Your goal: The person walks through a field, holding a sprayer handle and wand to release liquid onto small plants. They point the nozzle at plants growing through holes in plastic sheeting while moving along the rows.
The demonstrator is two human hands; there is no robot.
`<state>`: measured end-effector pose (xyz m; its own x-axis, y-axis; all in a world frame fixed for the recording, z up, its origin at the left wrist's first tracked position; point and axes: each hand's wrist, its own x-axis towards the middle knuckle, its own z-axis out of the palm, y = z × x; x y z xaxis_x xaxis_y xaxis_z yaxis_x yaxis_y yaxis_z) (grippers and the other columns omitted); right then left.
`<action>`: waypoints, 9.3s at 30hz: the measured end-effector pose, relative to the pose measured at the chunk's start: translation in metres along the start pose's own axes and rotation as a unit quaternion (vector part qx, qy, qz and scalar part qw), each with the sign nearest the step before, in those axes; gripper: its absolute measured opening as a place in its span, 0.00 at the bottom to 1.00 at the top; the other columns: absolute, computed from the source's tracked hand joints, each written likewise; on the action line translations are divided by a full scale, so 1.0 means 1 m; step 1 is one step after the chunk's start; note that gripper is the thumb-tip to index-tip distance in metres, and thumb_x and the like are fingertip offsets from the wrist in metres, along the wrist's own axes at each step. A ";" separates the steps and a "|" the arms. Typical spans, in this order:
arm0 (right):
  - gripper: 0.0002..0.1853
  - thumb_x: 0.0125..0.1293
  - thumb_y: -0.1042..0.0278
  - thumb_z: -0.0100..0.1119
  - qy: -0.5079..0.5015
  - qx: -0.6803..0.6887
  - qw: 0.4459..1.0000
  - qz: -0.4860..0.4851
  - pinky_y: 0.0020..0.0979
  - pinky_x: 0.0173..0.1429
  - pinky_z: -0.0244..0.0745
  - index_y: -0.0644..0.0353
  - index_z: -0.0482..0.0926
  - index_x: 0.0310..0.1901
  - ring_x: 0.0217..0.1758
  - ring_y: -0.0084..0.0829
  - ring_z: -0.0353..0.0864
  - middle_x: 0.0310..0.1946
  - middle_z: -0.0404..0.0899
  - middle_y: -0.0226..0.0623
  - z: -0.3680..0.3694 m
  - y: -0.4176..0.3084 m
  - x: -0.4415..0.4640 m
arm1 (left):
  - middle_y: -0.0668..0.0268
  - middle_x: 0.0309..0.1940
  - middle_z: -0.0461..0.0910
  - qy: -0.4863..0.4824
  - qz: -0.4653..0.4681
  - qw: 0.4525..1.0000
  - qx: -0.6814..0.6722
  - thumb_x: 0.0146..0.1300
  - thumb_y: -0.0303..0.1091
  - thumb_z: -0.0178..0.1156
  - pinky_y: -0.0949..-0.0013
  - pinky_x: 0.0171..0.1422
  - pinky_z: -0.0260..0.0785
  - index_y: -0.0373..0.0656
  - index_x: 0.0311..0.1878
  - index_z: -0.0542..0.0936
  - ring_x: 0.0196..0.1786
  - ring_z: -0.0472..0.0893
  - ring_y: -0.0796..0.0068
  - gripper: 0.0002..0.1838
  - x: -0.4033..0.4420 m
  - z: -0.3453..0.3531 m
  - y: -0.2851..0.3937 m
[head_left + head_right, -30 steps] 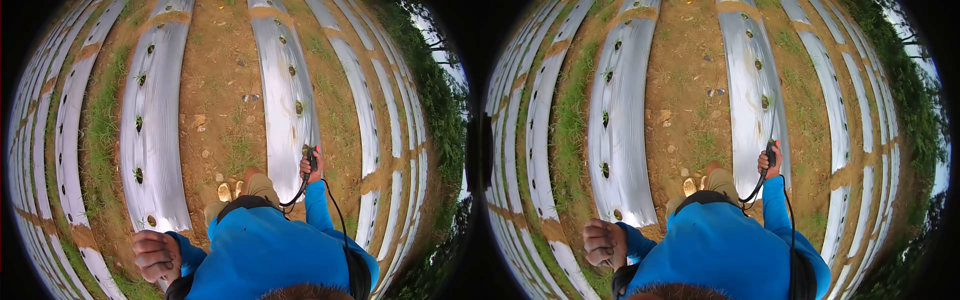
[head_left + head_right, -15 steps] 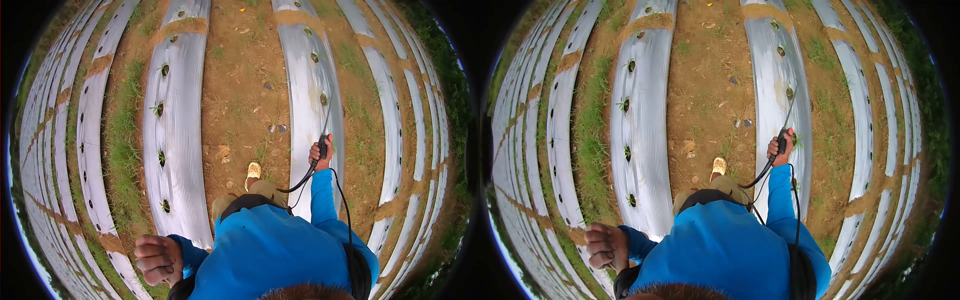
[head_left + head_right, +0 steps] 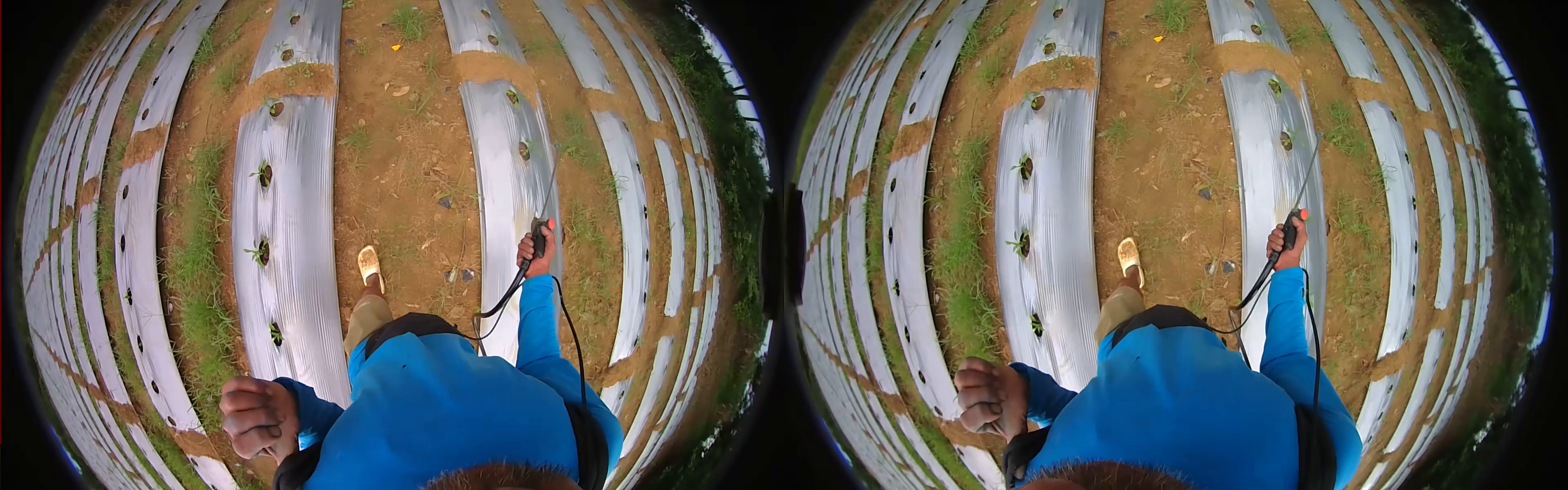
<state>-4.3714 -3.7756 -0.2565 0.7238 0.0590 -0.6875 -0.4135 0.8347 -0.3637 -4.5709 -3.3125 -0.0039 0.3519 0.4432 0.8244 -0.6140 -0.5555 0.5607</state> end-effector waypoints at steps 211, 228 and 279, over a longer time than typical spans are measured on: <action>0.19 0.55 0.47 0.60 -0.003 -0.025 0.993 0.112 0.20 0.12 0.61 0.57 0.73 0.26 0.12 0.21 0.65 0.14 0.67 0.27 2.903 -1.342 3.384 | 0.72 0.14 0.60 -0.074 0.033 0.996 0.034 0.57 0.40 0.56 0.73 0.23 0.59 0.51 0.20 0.64 0.17 0.60 0.78 0.14 1.947 2.869 -3.147; 0.24 0.58 0.46 0.58 -0.068 0.030 0.986 0.152 0.21 0.16 0.66 0.66 0.74 0.30 0.15 0.22 0.67 0.17 0.68 0.31 3.149 -1.386 3.579 | 0.70 0.16 0.75 -0.001 0.042 0.987 -0.152 0.59 0.37 0.57 0.76 0.21 0.64 0.47 0.18 0.71 0.16 0.68 0.79 0.14 2.108 2.999 -3.482; 0.22 0.59 0.46 0.57 -0.057 0.022 0.994 0.087 0.22 0.13 0.63 0.62 0.72 0.31 0.13 0.22 0.65 0.17 0.67 0.29 3.810 -1.603 4.305 | 0.76 0.16 0.63 -0.057 -0.030 0.994 -0.090 0.56 0.31 0.59 0.78 0.25 0.62 0.57 0.22 0.65 0.19 0.62 0.82 0.13 2.545 3.554 -4.237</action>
<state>1.5119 -2.7738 -0.2382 0.7023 0.2637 -0.6613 -0.5145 0.8300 -0.2154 1.4373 -2.3310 -0.0088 0.4630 0.3834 0.7991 -0.7024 -0.3911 0.5946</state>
